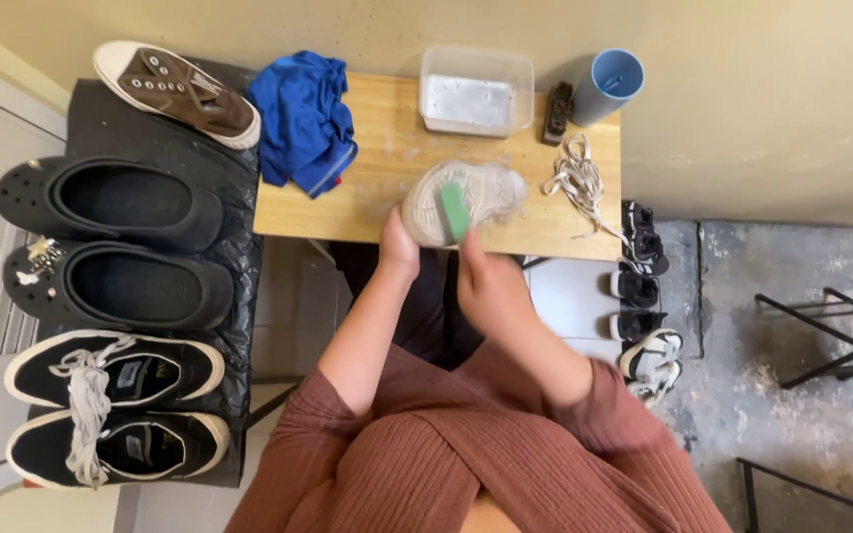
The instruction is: The person scrubs the sole and sides of a brown canvas sneaker using a green brush and soapy water. They repeatedly dip the brush into a container of soapy water and continue scrubbing different areas of the shoe.
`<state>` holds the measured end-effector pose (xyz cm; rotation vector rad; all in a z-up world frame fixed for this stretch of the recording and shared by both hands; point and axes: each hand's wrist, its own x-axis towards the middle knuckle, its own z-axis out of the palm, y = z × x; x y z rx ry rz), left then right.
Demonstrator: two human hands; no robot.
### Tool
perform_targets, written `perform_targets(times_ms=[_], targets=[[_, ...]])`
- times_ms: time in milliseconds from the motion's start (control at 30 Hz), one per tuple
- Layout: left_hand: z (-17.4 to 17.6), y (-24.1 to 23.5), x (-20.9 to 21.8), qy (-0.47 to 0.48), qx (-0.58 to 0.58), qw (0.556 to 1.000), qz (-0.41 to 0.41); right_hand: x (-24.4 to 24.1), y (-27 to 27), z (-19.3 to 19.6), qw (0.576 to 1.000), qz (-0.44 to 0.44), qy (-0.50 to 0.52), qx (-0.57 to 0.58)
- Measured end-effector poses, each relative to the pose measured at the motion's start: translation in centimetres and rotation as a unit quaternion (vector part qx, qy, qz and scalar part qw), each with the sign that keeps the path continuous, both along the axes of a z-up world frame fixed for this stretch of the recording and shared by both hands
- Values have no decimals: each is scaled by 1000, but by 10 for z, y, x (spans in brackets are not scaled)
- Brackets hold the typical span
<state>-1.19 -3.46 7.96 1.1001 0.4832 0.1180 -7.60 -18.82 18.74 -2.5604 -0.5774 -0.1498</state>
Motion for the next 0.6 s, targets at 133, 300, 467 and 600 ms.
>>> perform_targets(times_ms=[133, 300, 467, 600], targets=[[-43, 6, 12, 28, -61, 998, -2, -18, -6, -12, 1000, 4, -8, -21], [-15, -3, 7, 13, -68, 998, -11, 39, 1, 1, 999, -20, -22, -13], [-44, 8, 26, 31, -132, 990, 30, -3, -11, -27, 1000, 0, -22, 21], [-50, -7, -15, 61, -169, 982, 58, 72, -25, -69, 989, -90, 116, -2]])
